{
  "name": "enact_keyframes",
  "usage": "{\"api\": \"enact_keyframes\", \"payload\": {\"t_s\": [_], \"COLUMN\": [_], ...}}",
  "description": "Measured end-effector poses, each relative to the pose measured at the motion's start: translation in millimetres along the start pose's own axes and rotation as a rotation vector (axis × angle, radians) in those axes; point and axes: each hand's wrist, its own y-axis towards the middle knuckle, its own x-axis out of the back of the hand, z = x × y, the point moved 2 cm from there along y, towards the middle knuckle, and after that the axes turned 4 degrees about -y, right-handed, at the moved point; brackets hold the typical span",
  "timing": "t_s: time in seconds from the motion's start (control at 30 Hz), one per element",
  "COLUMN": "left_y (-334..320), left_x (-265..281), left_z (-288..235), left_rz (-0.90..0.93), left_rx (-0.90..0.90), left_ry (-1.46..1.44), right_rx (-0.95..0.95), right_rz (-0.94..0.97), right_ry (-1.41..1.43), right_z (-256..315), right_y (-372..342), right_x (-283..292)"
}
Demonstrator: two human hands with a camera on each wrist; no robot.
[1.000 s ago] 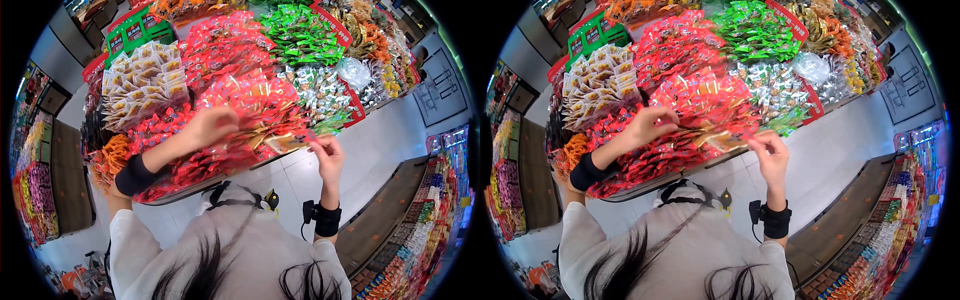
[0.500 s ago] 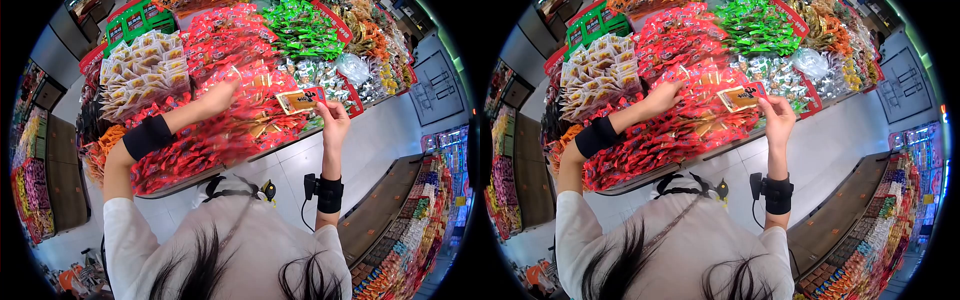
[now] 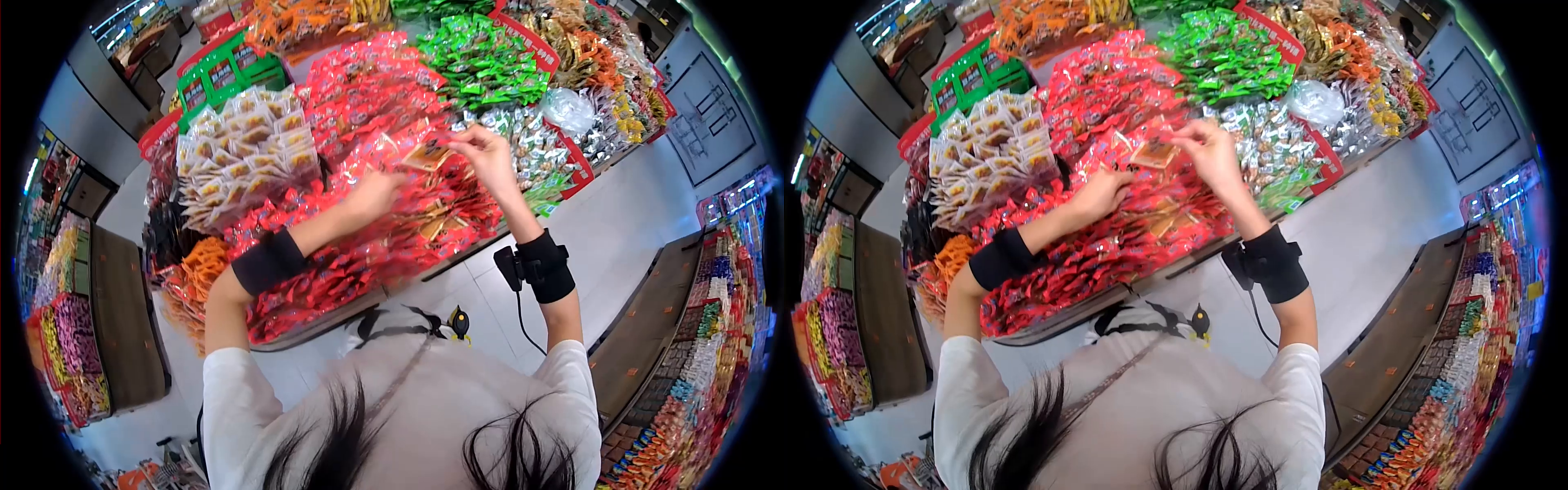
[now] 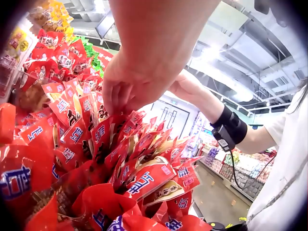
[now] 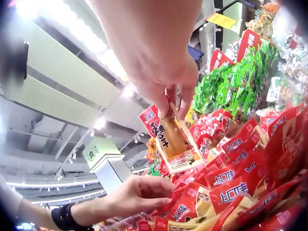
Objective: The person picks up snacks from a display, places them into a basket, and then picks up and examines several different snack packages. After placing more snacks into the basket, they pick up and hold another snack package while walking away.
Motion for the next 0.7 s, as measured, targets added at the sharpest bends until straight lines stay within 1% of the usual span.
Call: {"api": "enact_keyframes", "payload": {"t_s": [0.07,0.13,0.2,0.23,0.27,0.33,0.43,0.53,0.63,0.7], "left_y": [-1,-1,-2,-1,-1,-1,-2,-3,-4,-8], "left_x": [2,2,0,0,-1,-4,2,3,1,2], "left_z": [-3,-3,0,2,4,8,-3,-6,-2,4], "left_rz": [-0.01,0.023,0.007,-0.002,-0.003,-0.003,0.03,0.018,-0.002,-0.027], "left_rx": [-0.014,0.031,0.007,-0.005,-0.015,-0.032,0.016,0.023,-0.008,-0.024], "left_ry": [-0.027,0.001,-0.007,-0.011,-0.008,-0.006,-0.018,-0.035,-0.059,-0.097], "right_rx": [0.051,-0.05,0.055,0.014,0.03,-0.08,-0.083,-0.047,0.007,-0.041], "right_rz": [0.068,0.191,0.2,0.28,0.295,0.384,0.421,0.483,0.476,0.495], "right_ry": [-0.206,-0.258,-0.295,-0.268,-0.211,-0.154,-0.209,-0.359,-0.342,-0.37], "right_z": [-2,3,2,-13,-18,-32,-28,-23,-24,-27], "right_y": [4,3,0,0,-2,-3,1,5,4,6], "right_x": [-13,-23,-33,-40,-47,-55,-60,-65,-70,-70]}}
